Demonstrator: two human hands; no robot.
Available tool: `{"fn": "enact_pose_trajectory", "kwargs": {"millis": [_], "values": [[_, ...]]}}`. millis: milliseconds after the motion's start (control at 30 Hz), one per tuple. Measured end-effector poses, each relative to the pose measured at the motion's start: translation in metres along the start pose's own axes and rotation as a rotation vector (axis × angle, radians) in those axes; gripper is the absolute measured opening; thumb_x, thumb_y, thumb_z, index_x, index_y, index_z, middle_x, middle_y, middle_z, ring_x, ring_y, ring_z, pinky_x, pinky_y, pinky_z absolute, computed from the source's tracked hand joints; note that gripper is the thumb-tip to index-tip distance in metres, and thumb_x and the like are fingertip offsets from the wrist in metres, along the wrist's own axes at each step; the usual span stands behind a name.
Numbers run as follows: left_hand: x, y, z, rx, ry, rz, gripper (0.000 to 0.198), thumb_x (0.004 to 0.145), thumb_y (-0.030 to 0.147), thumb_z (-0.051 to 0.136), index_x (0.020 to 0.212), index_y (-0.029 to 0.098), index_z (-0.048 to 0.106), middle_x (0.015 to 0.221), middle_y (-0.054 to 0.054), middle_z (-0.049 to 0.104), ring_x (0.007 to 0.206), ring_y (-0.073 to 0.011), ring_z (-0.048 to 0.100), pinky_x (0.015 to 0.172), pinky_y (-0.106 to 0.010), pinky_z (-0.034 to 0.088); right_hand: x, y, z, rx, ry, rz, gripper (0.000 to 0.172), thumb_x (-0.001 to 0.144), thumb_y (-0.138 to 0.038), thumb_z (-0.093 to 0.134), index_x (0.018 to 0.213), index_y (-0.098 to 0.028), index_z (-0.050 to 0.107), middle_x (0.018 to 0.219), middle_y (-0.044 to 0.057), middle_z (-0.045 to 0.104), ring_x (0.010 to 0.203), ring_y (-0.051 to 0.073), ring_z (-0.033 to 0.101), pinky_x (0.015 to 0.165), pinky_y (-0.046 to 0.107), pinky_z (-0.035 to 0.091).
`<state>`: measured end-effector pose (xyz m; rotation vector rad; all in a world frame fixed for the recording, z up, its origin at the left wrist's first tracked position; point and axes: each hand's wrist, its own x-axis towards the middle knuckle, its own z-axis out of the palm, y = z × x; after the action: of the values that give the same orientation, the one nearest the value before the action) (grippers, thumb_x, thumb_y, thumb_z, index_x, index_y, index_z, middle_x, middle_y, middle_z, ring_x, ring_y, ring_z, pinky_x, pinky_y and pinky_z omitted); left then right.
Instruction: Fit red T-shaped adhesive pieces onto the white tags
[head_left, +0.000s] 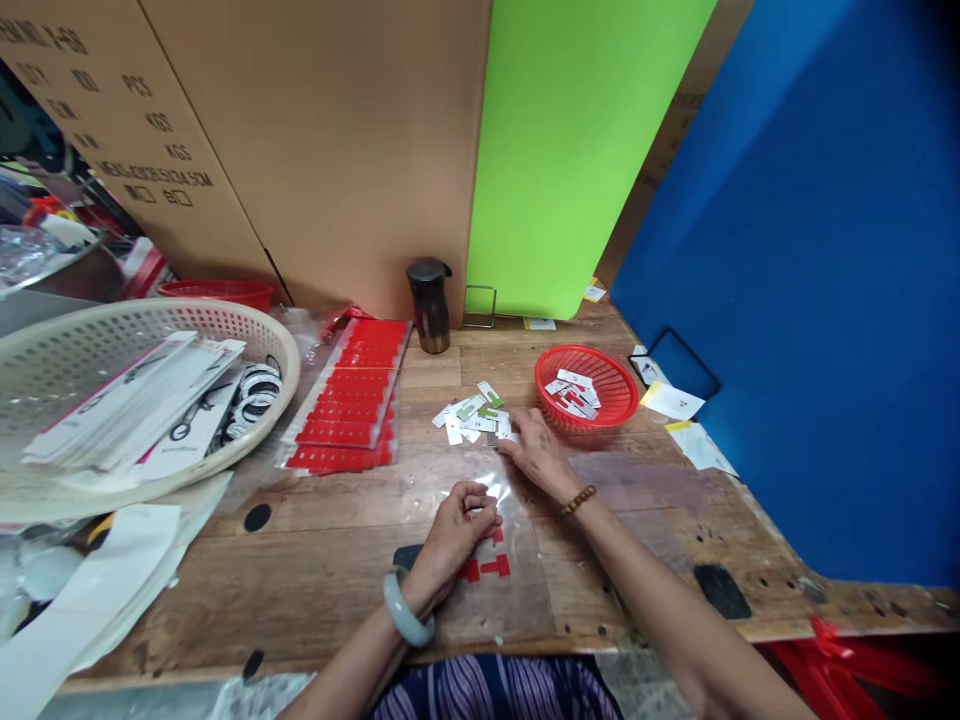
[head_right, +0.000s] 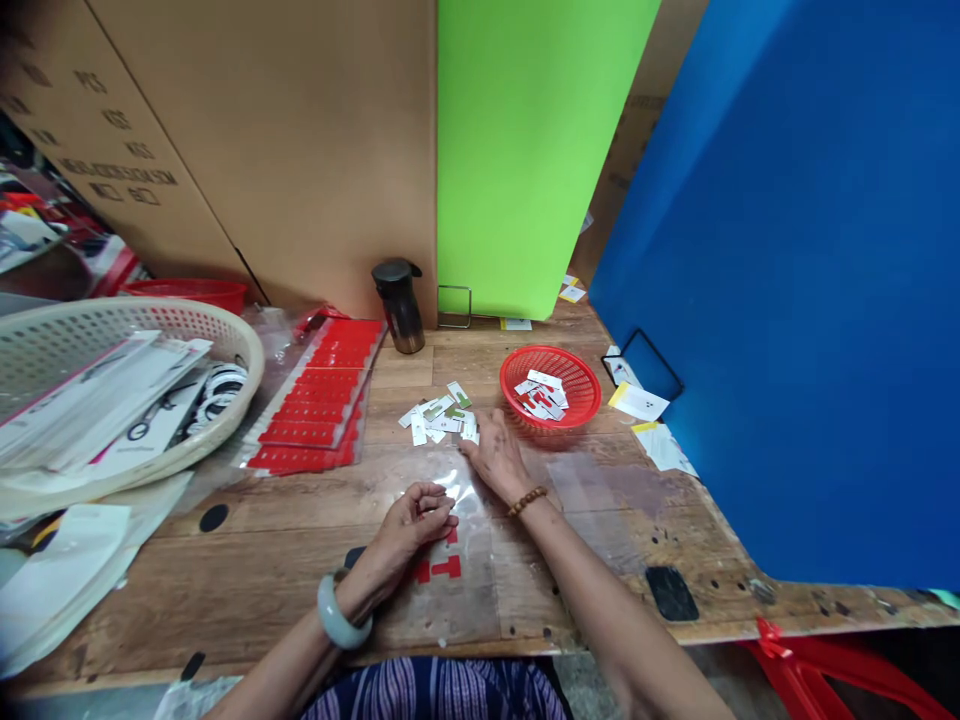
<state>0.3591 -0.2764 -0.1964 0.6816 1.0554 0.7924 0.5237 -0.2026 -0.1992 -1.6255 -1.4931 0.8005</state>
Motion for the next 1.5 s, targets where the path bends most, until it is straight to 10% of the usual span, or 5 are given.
{"fn": "enact_pose_trajectory", "kwargs": {"millis": [400, 700, 1000, 1233, 1500], "values": [[0.000, 0.007, 0.000, -0.050, 0.026, -0.046, 0.035, 0.071, 0.038, 0.071, 0.090, 0.014, 0.053, 0.084, -0.007, 0.064, 0.067, -0.0125, 0.065, 0.070, -0.026, 0.051, 0.004, -0.003, -0.006, 0.218, -0.127, 0.100, 0.017, 0.073, -0.033, 0.058, 0.074, -0.019, 0.049, 0.053, -0.007, 0.048, 0.043, 0.009, 0.045, 0.041, 0.020, 0.035], [-0.010, 0.039, -0.010, -0.314, -0.250, -0.245, 0.016, 0.075, 0.020, 0.070, 0.086, 0.010, 0.066, 0.078, -0.006, 0.067, 0.066, -0.0094, 0.063, 0.065, -0.017, 0.052, -0.054, -0.028, -0.018, 0.746, -0.373, 0.106, 0.024, 0.068, -0.032, 0.072, 0.077, -0.019, 0.054, 0.069, -0.004, 0.056, 0.052, 0.007, 0.050, 0.049, 0.019, 0.042], [-0.010, 0.044, -0.031, -0.262, -0.079, -0.221, 0.025, 0.063, 0.002, 0.074, 0.085, 0.011, 0.066, 0.074, -0.002, 0.065, 0.060, -0.0073, 0.062, 0.063, -0.016, 0.053, -0.092, -0.022, -0.013, 0.257, -0.260, 0.038, 0.014, 0.081, -0.023, 0.057, 0.095, -0.020, 0.057, 0.079, -0.001, 0.058, 0.067, 0.012, 0.053, 0.063, 0.025, 0.044], [-0.002, 0.027, -0.026, 0.059, 0.003, 0.002, 0.026, 0.069, 0.032, 0.073, 0.071, 0.008, 0.063, 0.055, -0.002, 0.061, 0.042, -0.0059, 0.054, 0.043, -0.014, 0.042, -0.116, -0.015, 0.002, -0.162, -0.260, -0.140, 0.016, 0.085, -0.010, 0.044, 0.090, -0.019, 0.057, 0.090, 0.006, 0.055, 0.083, 0.018, 0.053, 0.078, 0.033, 0.042], [0.004, 0.013, -0.024, 0.115, 0.121, 0.013, 0.021, 0.069, 0.027, 0.074, 0.075, 0.010, 0.063, 0.066, -0.004, 0.068, 0.061, -0.0119, 0.067, 0.062, -0.019, 0.053, -0.115, -0.016, 0.010, -0.236, -0.216, -0.115, 0.016, 0.083, -0.006, 0.043, 0.077, -0.019, 0.051, 0.079, 0.003, 0.051, 0.075, 0.017, 0.050, 0.071, 0.030, 0.041]]}}
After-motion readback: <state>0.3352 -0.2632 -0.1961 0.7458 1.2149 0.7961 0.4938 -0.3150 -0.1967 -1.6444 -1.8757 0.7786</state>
